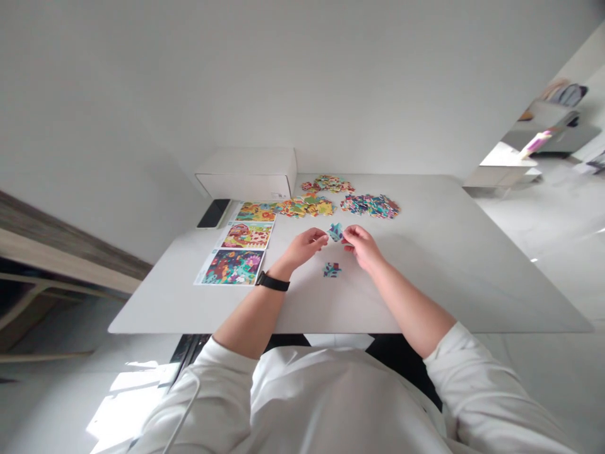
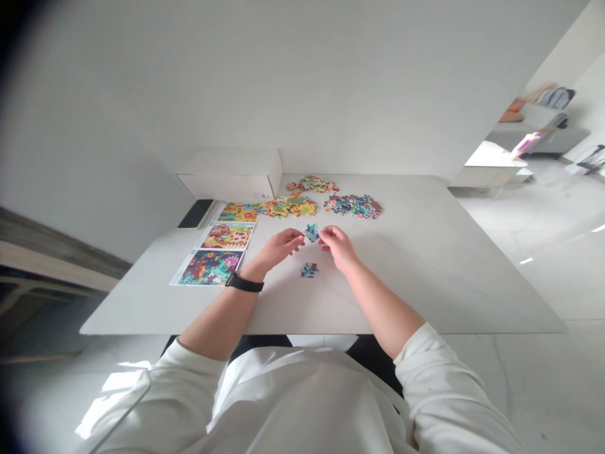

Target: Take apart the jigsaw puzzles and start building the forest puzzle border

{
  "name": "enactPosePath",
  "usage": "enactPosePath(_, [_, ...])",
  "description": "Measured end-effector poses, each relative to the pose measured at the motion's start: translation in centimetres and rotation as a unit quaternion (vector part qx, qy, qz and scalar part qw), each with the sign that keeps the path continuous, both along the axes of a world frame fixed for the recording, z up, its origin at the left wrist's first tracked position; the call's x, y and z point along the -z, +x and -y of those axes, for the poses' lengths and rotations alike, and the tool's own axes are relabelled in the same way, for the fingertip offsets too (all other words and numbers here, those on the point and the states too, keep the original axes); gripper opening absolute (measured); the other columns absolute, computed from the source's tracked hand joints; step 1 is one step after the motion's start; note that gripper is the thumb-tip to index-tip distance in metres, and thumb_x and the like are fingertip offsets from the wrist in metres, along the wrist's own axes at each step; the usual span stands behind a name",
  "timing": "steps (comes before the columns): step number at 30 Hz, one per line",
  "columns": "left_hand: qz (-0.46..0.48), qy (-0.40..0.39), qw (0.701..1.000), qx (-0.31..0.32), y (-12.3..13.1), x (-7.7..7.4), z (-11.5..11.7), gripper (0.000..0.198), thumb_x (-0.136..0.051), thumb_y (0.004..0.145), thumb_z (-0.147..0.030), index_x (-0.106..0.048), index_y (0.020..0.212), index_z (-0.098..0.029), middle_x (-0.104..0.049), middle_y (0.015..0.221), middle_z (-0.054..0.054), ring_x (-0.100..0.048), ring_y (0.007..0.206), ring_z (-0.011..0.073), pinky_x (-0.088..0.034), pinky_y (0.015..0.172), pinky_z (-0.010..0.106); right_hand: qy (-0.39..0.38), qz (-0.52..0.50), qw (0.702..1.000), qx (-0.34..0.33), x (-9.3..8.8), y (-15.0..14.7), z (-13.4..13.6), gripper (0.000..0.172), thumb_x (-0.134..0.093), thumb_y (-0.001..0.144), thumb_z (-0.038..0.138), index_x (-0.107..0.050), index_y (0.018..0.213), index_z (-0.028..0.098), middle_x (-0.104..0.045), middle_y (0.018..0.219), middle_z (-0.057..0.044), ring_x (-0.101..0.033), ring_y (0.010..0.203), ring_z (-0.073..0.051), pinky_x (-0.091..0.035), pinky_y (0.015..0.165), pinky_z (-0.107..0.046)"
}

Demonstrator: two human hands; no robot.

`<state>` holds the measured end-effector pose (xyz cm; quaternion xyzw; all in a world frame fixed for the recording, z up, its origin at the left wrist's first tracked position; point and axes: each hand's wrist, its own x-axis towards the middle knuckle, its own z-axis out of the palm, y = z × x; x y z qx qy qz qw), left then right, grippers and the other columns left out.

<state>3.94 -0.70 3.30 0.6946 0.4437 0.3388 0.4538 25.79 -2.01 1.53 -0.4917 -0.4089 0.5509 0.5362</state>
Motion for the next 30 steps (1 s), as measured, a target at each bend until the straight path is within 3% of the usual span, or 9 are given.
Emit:
enactPosePath(9, [0.126, -0.052, 0.988, -0.070, -0.8, 2.4, 0.9, 0.050, -0.081, 0.081, -0.060, -0.065, 0.105, -0.020, -0.072, 0.093, 0.003, -0.068, 0.076, 0.0133, -0.050, 0.063, 0.022, 0.030, 0.051, 0.997, -0.044, 0.0, -0.4, 0.3, 0.052, -0.089, 0.062, 0.065, -0.063, 0.085, 0.026, -0.073, 0.081, -0.001, -0.070, 0.078, -0.020, -0.052, 0.062, -0.028])
enactPosePath(19, [0.143, -0.052, 0.985, -0.075, -1.1, 2.6, 0.4, 0.055, -0.088, 0.074, -0.062, -0.066, 0.100, -0.019, -0.073, 0.084, 0.002, -0.067, 0.070, 0.0139, -0.047, 0.059, 0.022, 0.044, 0.106, 0.989, -0.095, 1.3, -0.7, 0.1, 0.046, -0.087, 0.066, 0.064, -0.068, 0.083, 0.025, -0.076, 0.080, -0.001, -0.064, 0.062, -0.016, -0.046, 0.052, -0.027])
enactPosePath(26, [0.129, -0.042, 0.987, -0.091, -0.8, 2.5, 0.4, 0.049, -0.085, 0.076, -0.061, -0.066, 0.092, -0.019, -0.067, 0.074, 0.001, -0.061, 0.063, 0.0129, -0.044, 0.056, 0.024, 0.114, 0.258, 0.955, -0.097, 2.1, -0.2, 0.2, 0.030, -0.078, 0.081, 0.055, -0.072, 0.087, 0.026, -0.075, 0.081, 0.000, -0.064, 0.069, -0.017, -0.051, 0.068, -0.030])
enactPosePath(30, [0.109, -0.034, 0.990, -0.088, -0.9, 2.1, 0.6, 0.044, -0.082, 0.078, -0.058, -0.068, 0.093, -0.019, -0.067, 0.073, 0.001, -0.060, 0.062, 0.0127, -0.045, 0.057, 0.024, 0.151, 0.258, 0.950, -0.094, 1.9, -0.1, 0.4, 0.034, -0.074, 0.086, 0.056, -0.074, 0.104, 0.028, -0.075, 0.087, 0.000, -0.065, 0.073, -0.018, -0.053, 0.073, -0.031])
